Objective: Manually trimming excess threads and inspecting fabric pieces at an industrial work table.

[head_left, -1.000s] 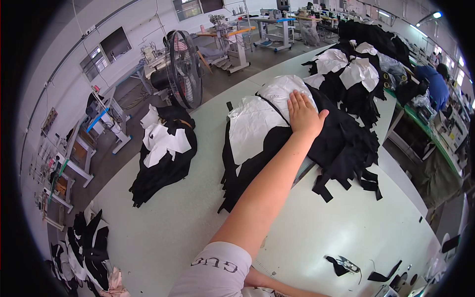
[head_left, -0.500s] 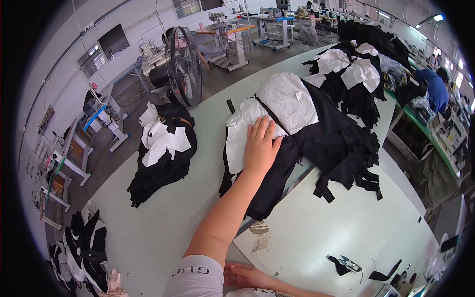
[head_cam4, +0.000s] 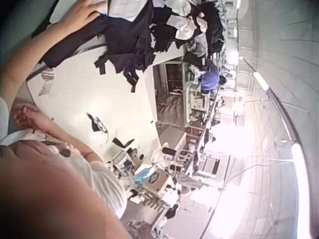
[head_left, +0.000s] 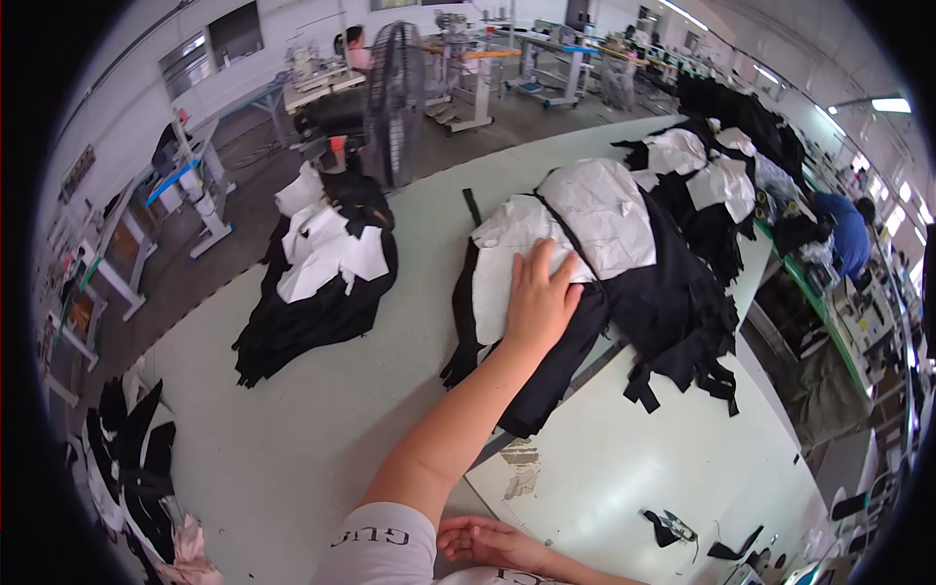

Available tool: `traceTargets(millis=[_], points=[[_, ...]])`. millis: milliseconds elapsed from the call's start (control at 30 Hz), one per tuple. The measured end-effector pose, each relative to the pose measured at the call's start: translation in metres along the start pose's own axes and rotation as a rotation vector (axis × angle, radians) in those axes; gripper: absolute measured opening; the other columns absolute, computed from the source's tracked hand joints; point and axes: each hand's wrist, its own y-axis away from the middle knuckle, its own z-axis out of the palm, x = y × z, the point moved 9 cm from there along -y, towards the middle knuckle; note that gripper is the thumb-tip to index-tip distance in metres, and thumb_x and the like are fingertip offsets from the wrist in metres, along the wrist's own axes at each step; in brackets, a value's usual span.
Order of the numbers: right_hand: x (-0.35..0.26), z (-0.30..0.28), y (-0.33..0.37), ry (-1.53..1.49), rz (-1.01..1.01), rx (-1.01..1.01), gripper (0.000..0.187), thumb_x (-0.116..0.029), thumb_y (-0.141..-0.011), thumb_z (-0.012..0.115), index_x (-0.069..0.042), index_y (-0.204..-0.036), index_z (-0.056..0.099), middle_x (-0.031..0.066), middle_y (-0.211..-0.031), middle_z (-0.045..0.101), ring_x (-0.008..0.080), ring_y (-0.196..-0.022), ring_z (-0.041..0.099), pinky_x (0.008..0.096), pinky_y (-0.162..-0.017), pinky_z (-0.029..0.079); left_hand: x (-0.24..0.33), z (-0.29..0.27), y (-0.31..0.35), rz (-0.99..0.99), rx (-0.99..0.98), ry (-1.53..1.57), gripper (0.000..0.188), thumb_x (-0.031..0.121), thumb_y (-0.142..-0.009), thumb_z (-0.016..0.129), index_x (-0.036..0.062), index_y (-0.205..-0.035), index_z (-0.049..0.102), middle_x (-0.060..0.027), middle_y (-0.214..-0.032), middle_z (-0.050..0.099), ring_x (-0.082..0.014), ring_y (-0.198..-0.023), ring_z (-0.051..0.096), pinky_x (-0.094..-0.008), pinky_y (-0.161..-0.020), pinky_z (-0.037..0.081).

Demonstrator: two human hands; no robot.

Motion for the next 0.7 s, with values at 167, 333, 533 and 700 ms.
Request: traceTargets(millis=[167,333,533,700], points=[[-0.014,0.002,0.009,-0.068,-0.057,0.027,0.049,-0.034,-0.097,0.046,0.000,-0.133,0.041,0.0122,-0.120,0.054,0.0226,-0.111,0.050,0.0361,-0.100,0.035,-0.053,-0.075,-0.001,0.008,0.040,0.225,0.039,0.013,-0.082,0.066,0.0111,-0.121,0.060,-0.0170,-0.123,0.052,-0.0328,-0.112,0.054,-0.0380,-0.093,0.045],[-0.020,0.000,0.007,0.009,-0.113,0.203,0.045,-0.040,-0.094,0.052,-0.007,-0.124,0.051,0.0090,-0.108,0.060,0.0195,-0.097,0.058,0.0339,-0.086,0.047,-0.266,-0.232,0.013,-0.106,0.626,-0.341,0.023,0.015,-0.084,0.058,0.0008,-0.101,0.062,-0.0141,-0.099,0.062,-0.0306,-0.098,0.057,-0.0407,-0.089,0.043],[-0.014,0.003,0.011,-0.003,-0.033,0.168,0.044,-0.042,-0.092,0.055,-0.009,-0.122,0.052,0.0075,-0.105,0.061,0.0187,-0.095,0.058,0.0337,-0.085,0.046,-0.566,-0.214,0.141,-1.100,-0.108,-0.104,0.089,0.056,-0.074,0.067,-0.0071,-0.132,0.044,-0.0263,-0.132,0.049,-0.0344,-0.120,0.051,-0.0393,-0.091,0.046],[-0.022,-0.007,0.009,-0.029,-0.075,0.235,0.047,-0.042,-0.091,0.058,-0.010,-0.124,0.052,0.0071,-0.108,0.061,0.0199,-0.097,0.058,0.0340,-0.088,0.044,-0.527,-0.137,0.143,-0.997,-0.123,-0.018,0.086,0.057,-0.067,0.072,-0.0017,-0.127,0.052,-0.0218,-0.121,0.059,-0.0342,-0.112,0.057,-0.0418,-0.089,0.047]])
